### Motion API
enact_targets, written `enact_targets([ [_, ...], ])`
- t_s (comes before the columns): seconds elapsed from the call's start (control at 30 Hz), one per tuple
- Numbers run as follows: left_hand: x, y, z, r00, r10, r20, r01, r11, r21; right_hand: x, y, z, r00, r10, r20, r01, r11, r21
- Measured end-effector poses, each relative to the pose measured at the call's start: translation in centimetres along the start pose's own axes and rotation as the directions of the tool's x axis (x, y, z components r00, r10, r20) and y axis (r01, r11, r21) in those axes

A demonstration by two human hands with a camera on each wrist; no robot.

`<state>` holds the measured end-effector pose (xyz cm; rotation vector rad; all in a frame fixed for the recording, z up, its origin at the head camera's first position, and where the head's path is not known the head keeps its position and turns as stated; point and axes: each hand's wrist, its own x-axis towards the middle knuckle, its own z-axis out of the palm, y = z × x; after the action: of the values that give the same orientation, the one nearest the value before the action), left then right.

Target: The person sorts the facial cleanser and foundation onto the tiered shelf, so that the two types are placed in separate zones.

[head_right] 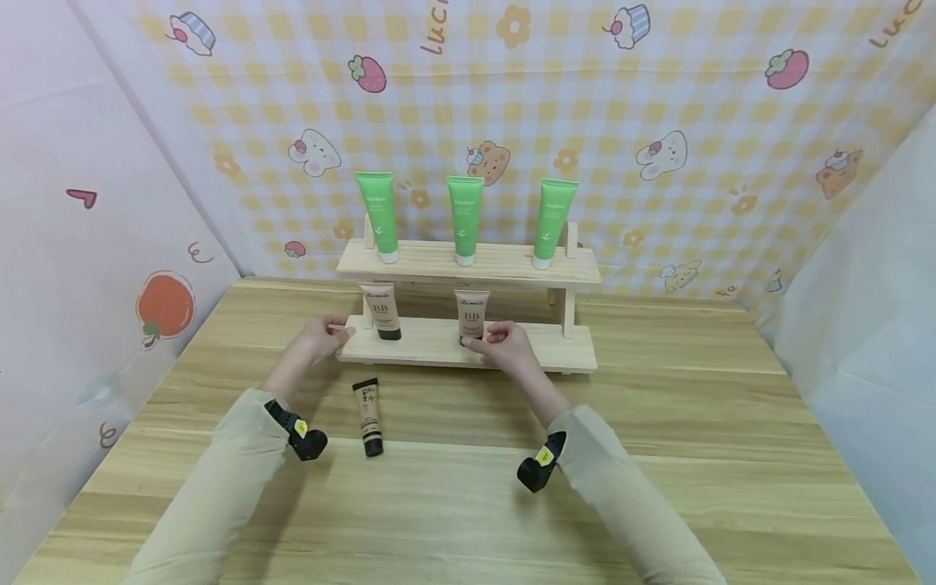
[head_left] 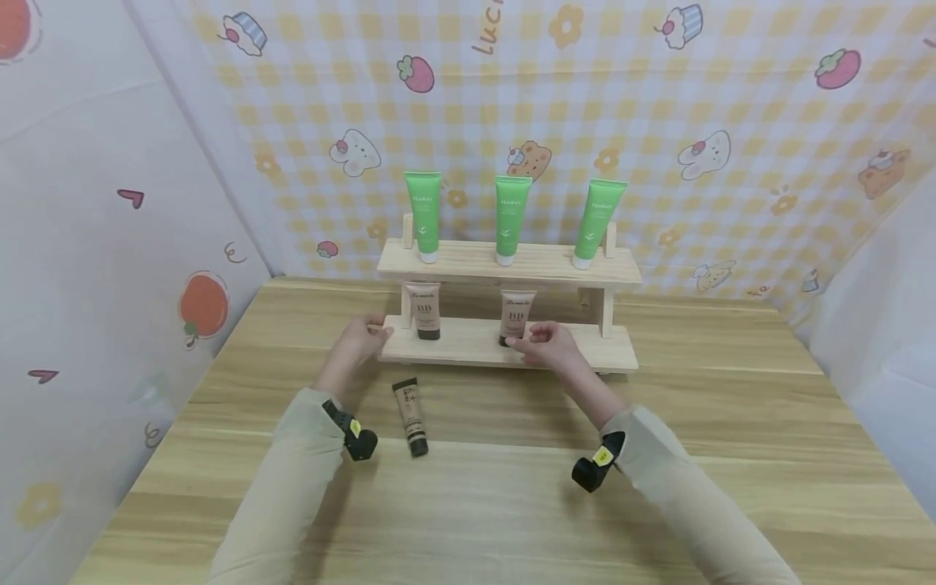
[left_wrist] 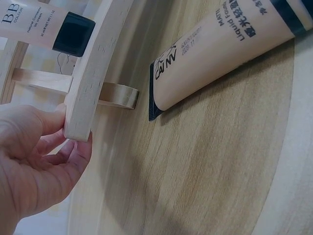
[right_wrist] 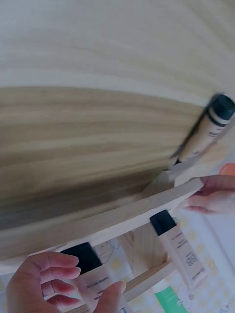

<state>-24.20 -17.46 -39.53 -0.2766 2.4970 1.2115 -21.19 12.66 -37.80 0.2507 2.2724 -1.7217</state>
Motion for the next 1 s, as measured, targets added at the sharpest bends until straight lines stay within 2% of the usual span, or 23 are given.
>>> enact_targets([
  [0.17,-0.1,0.0,0.0,1.0,-0.005,-0.008,0.005,1.0,0.002,-0.5,0.4,0.6,0.999,0.019,0.034,-0.019,1.0,0.0],
  [0.33,-0.3,0.1,-0.2,1.0,0.012,-0.007,-0.012,1.0,0.013,-1.0,0.8,1.8,0.993,-0.004,0.122,0.004,1.0,-0.005],
  [0.53,-0.2,0.0,-0.1,1.0,-0.011,0.004,0.011,0.999,-0.039,-1.2,1.1,4.0,0.967,0.03,0.252,-0.004,0.995,-0.103],
  [0.67,-0.1,0.1,0.0,1.0,-0.024,0.014,0.025,0.998,-0.057,-1.0,1.2,5.9,0.949,0.051,0.31,-0.018,0.994,-0.108],
  [1.0,-0.1,-0.1,-0.1,1.0,-0.013,0.017,0.014,0.998,-0.064,-1.1,1.3,9.9,0.925,0.067,0.375,-0.018,0.991,-0.131],
])
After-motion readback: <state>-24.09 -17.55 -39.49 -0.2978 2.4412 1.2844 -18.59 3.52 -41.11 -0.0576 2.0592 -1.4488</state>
